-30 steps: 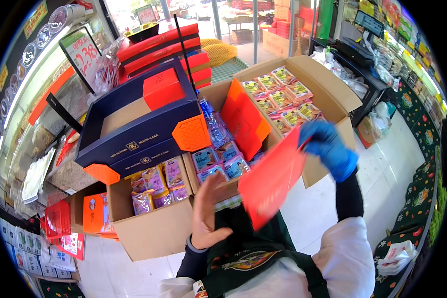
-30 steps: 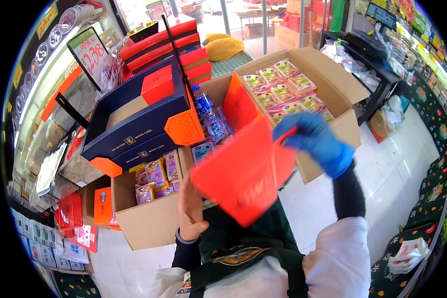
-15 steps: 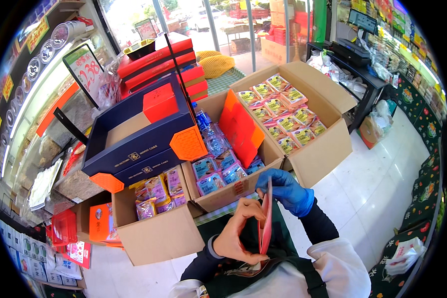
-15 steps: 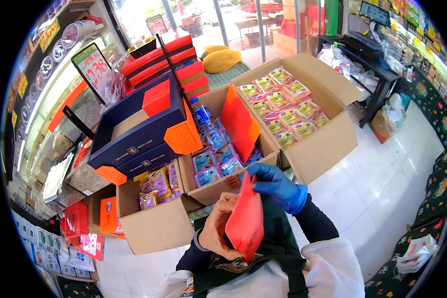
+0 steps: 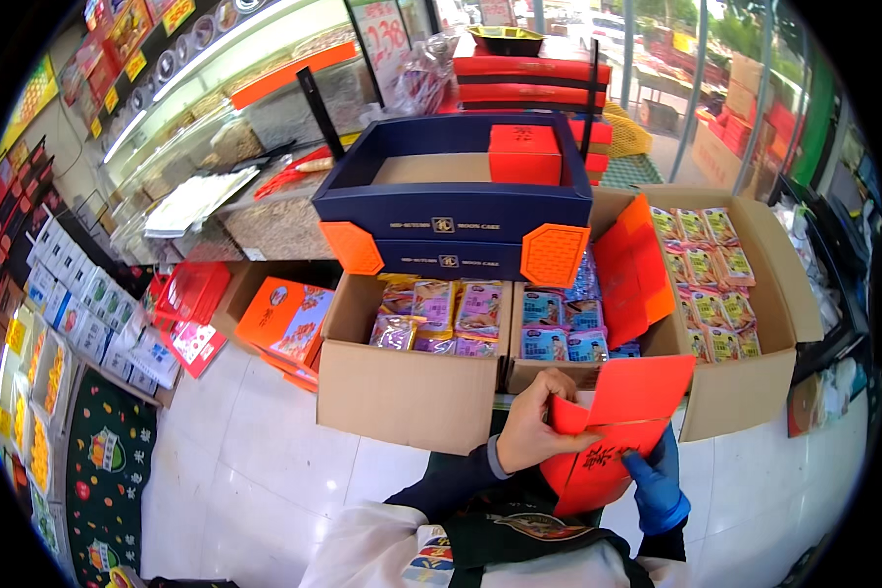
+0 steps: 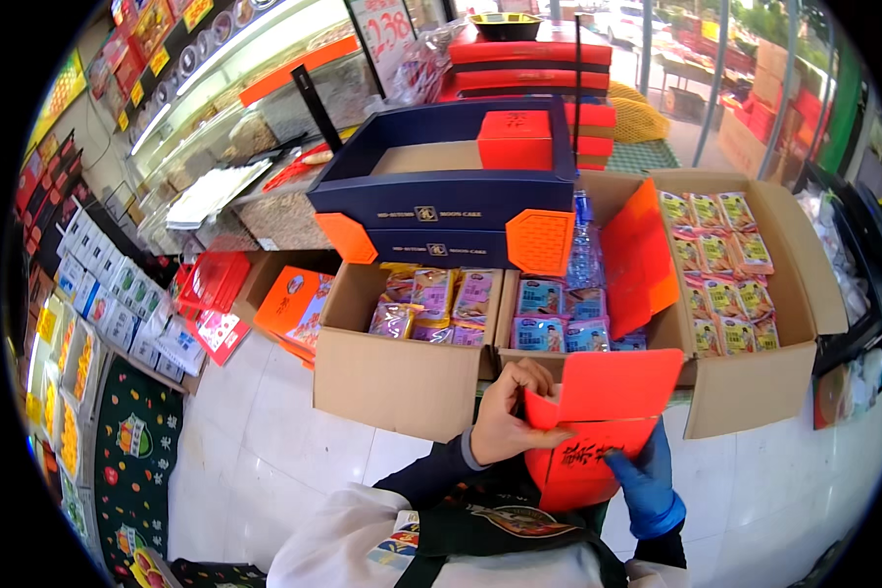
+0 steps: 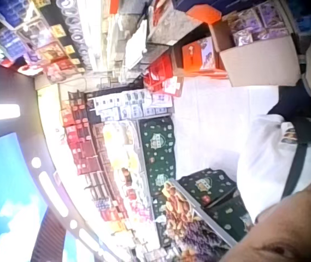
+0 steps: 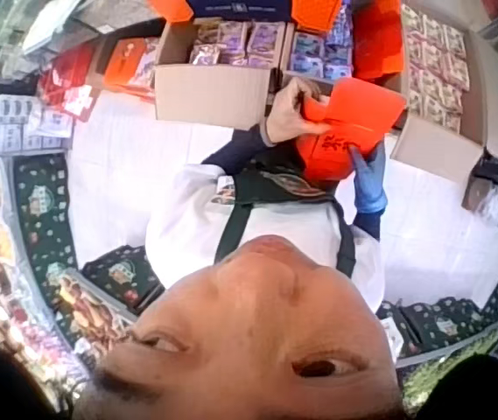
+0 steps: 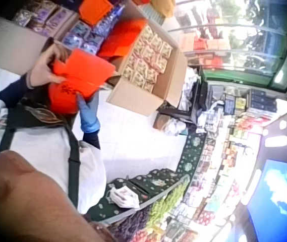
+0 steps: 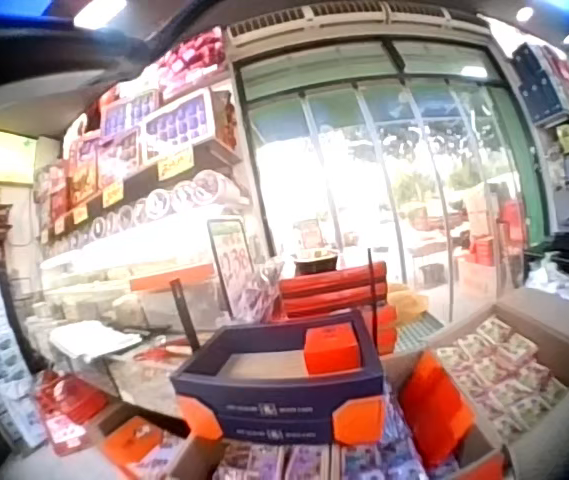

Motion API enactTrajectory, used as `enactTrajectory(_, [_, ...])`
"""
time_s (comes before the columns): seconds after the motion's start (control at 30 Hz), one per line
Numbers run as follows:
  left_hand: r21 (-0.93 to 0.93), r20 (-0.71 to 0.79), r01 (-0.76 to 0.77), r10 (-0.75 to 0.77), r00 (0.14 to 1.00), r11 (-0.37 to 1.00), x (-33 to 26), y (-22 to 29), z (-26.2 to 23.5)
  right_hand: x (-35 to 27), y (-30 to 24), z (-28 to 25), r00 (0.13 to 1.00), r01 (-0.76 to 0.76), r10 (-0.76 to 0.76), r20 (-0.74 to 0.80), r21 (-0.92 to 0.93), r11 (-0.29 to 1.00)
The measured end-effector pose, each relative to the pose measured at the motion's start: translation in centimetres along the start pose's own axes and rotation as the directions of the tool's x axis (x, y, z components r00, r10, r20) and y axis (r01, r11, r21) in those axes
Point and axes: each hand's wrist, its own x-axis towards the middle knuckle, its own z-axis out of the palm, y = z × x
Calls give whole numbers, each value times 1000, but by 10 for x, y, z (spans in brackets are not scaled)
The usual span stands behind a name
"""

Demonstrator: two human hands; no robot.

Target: The person assembles small red and orange cardboard boxes by folding and interlocking the flaps. They repeatedly pick up flat-packed boxes, fold them into shape, and place the finished boxes into a larger blue display box.

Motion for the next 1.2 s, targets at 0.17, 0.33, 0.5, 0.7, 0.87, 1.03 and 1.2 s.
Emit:
enactTrajectory(0.17, [163, -225, 100, -62, 972, 982, -3, 11, 8, -1, 36, -11, 982, 168, -157, -105, 101, 981])
enactTrajectory(0.33, [162, -215, 271, -234, 948, 949, -27, -2, 1, 6, 40, 9, 960, 253, -217, -178, 218, 943])
enactTrajectory(0.5, [-69, -111, 209, -216, 970, 975, -25, -23, -12, -4, 14, 11, 981, 153, -174, 85, 209, 966])
enactTrajectory(0.7, [382, -25, -70, 87, 996, 921, -21, 0, -8, -9, 53, -1, 964, 235, -232, 130, -10, 972])
enactTrajectory(0.87, [238, 44, -153, 147, 988, 959, -21, 12, -10, 1, 23, 11, 890, 409, -366, 273, -123, 904])
enactTrajectory(1.03, [64, 210, 12, -25, 977, 998, -23, 18, -19, -2, 30, 24, 835, 550, -529, 149, -184, 815])
enactTrajectory(1.2, [84, 122, -108, 97, 988, 991, -34, 15, -14, 1, 23, 30, 781, 595, -621, 65, -380, 708])
